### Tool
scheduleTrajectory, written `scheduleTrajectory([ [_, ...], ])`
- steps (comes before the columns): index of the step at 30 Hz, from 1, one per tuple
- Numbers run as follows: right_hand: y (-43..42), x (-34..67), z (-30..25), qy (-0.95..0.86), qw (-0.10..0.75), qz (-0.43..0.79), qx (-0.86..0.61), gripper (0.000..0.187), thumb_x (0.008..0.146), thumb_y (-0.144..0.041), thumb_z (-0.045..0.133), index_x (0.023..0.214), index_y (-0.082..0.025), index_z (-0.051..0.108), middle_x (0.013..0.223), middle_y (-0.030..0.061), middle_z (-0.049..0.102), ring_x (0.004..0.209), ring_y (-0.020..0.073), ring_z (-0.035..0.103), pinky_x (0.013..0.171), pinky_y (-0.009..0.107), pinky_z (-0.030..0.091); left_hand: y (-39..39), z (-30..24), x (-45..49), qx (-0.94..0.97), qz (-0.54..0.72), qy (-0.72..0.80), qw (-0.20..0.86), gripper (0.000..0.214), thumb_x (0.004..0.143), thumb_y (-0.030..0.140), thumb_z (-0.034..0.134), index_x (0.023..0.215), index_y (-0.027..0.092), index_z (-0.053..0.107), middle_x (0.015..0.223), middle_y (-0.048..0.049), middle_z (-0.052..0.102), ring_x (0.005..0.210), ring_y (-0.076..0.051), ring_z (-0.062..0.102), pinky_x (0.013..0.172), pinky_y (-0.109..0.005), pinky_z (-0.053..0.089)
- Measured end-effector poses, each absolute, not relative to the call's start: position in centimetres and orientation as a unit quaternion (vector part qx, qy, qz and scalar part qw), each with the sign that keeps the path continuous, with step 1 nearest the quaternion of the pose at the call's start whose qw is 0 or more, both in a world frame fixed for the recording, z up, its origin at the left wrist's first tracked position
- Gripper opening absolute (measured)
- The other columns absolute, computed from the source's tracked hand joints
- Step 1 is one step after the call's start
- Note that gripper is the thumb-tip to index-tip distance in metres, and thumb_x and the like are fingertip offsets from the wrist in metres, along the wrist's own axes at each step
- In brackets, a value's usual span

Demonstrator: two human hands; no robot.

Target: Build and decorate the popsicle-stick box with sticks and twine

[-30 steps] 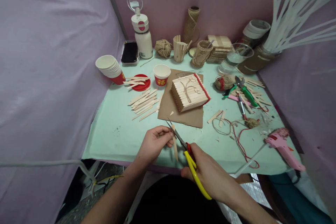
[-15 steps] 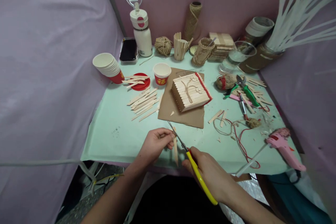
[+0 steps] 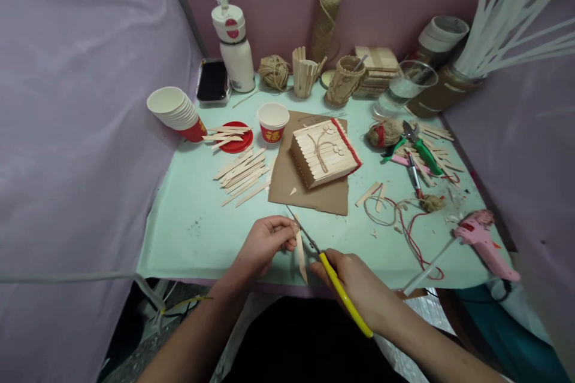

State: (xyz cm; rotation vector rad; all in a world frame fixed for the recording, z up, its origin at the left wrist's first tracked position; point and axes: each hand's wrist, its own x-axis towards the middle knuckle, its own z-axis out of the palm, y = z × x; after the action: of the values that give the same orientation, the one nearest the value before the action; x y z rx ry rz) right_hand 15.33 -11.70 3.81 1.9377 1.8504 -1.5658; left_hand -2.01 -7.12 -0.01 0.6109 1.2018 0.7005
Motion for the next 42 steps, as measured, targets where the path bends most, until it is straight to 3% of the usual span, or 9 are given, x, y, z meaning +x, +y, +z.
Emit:
scheduleTrajectory([
  [13, -11.4, 15.9, 3.0, 0.603, 0.03, -0.505, 0.617, 0.044, 0.087, -0.06, 0.041, 0.07, -0.02, 0.051, 0.065, 0.0049, 0.06, 0.061, 0.0168, 0.051, 0.056, 0.026, 0.03, -6.9, 0.1, -1.8, 0.259, 0.296, 0.557, 0.731, 0.022, 0.058, 0.028, 0.073, 0.067, 0.011, 0.063, 0.05, 0.0011, 0.058, 0.046, -0.007, 0.051, 0.049, -0.019, 0.039],
  [21, -11.6, 16.2, 4.0, 0.626, 0.055, -0.499, 0.597, 0.041, 0.085, -0.061, 0.043, 0.079, -0.021, 0.051, 0.073, 0.0046, 0.062, 0.062, 0.0164, 0.053, 0.057, 0.026, 0.03, -7.5, 0.3, -2.3, 0.338, 0.263, 0.537, 0.726, 0.018, 0.063, 0.028, 0.07, 0.069, 0.012, 0.065, 0.051, 0.0012, 0.059, 0.045, -0.007, 0.05, 0.049, -0.02, 0.04],
  [29, -11.8, 15.7, 4.0, 0.611, 0.053, -0.494, 0.616, 0.045, 0.086, -0.062, 0.039, 0.071, -0.021, 0.049, 0.067, 0.0054, 0.061, 0.058, 0.0162, 0.049, 0.055, 0.026, 0.03, -7.9, 0.8, -2.1, 0.308, 0.274, 0.536, 0.737, 0.022, 0.059, 0.03, 0.073, 0.067, 0.011, 0.064, 0.05, 0.0011, 0.057, 0.045, -0.007, 0.049, 0.048, -0.019, 0.038],
  [35, -11.6, 15.6, 4.0, 0.617, 0.046, -0.503, 0.604, 0.046, 0.087, -0.062, 0.039, 0.07, -0.02, 0.05, 0.071, 0.0069, 0.063, 0.064, 0.0183, 0.055, 0.058, 0.026, 0.032, -8.2, 0.6, -2.2, 0.311, 0.274, 0.546, 0.728, 0.026, 0.062, 0.034, 0.073, 0.071, 0.012, 0.062, 0.051, 0.0021, 0.056, 0.046, -0.007, 0.049, 0.05, -0.019, 0.039],
  [39, -12.0, 16.2, 3.9, 0.62, 0.054, -0.482, 0.616, 0.043, 0.086, -0.061, 0.042, 0.077, -0.02, 0.052, 0.075, 0.0063, 0.065, 0.066, 0.0187, 0.057, 0.057, 0.026, 0.033, -7.4, 1.0, -4.0, 0.423, 0.245, 0.584, 0.648, 0.027, 0.071, 0.039, 0.064, 0.08, 0.013, 0.063, 0.053, 0.0011, 0.059, 0.049, -0.011, 0.052, 0.053, -0.023, 0.042],
  [42, -12.4, 17.1, 3.7, 0.65, 0.068, -0.399, 0.643, 0.039, 0.086, -0.058, 0.046, 0.084, -0.02, 0.053, 0.078, 0.0064, 0.066, 0.067, 0.0203, 0.06, 0.056, 0.027, 0.033, -5.5, 1.2, -6.2, 0.541, 0.281, 0.66, 0.439, 0.025, 0.078, 0.038, 0.057, 0.087, 0.017, 0.066, 0.074, -0.0031, 0.067, 0.065, -0.015, 0.059, 0.063, -0.028, 0.045],
])
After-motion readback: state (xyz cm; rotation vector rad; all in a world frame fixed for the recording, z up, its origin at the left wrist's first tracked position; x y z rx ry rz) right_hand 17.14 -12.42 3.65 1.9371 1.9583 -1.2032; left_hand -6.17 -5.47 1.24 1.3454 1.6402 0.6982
